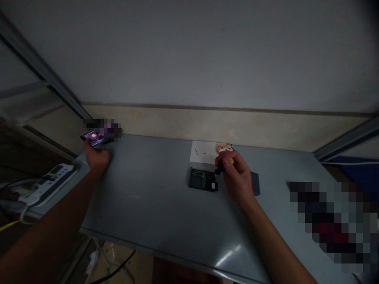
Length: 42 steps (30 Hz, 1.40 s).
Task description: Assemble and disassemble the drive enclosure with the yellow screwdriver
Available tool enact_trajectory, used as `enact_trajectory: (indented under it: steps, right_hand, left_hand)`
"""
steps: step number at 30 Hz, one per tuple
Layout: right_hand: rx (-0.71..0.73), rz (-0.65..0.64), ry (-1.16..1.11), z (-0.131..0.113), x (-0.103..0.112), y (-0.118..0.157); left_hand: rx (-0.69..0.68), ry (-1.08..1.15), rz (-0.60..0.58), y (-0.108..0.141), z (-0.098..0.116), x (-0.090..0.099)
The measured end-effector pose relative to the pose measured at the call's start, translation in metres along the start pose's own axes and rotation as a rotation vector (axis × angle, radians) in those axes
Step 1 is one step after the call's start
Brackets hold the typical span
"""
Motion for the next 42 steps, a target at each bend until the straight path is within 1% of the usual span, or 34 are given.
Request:
enact_trajectory:
  steps: [3,9,15,19,21,24,29,34,38,42]
  right_hand:
    - [0.017,0.008,-0.045,-0.004,0.000,0.000]
    - [-0.051,-0.023,-0.084,-0.001,-0.005,0.000]
    - [-0.036,0.005,-0.069,0.001,-0.001,-0.003]
    - [-0.098,0.001,-0.178,0.000,-0.004,-0.005]
    - [-0.122,-0.004,-0.193,-0.001,-0.005,-0.005]
    - [-0.116,-0.010,-0.130,0.000,-0.003,-0.003]
    - [-0.055,-0.019,0.011,0.003,0.003,-0.003]
    - [-0.046,-0.007,0.028,0.004,0.005,-0.003]
    - [-0.037,-0.014,0.062,0.002,0.004,-0.003]
    - [-0.003,-0.014,0.023,-0.005,0.001,-0.002]
  left_hand:
    - [0.013,0.037,0.067,0.000,0.000,0.007]
    - [0.014,0.042,0.046,0.001,0.001,0.006]
    - [0.042,0.046,0.059,-0.001,-0.004,0.004]
    - [0.031,0.042,0.068,0.000,-0.002,0.006]
    - [0.026,0.030,0.074,0.002,-0.001,0.008]
    - [0.016,0.031,0.068,0.004,0.001,0.009]
    - [-0.005,0.060,0.078,0.004,0.003,0.010]
    - [0.008,0.068,0.085,0.003,0.000,0.009]
    - [-0.012,0.067,0.086,0.003,0.001,0.009]
    - [-0.021,0.070,0.076,0.004,0.003,0.010]
Point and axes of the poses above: each hand's wrist, its own y-axis away from the middle knuckle, its own x-axis out of the back of the hand, z = x × y, the point moved 9 cm from there along -y, towards the middle knuckle, and after that the axes turned 2 degrees about -y, right-handed, at the moved point
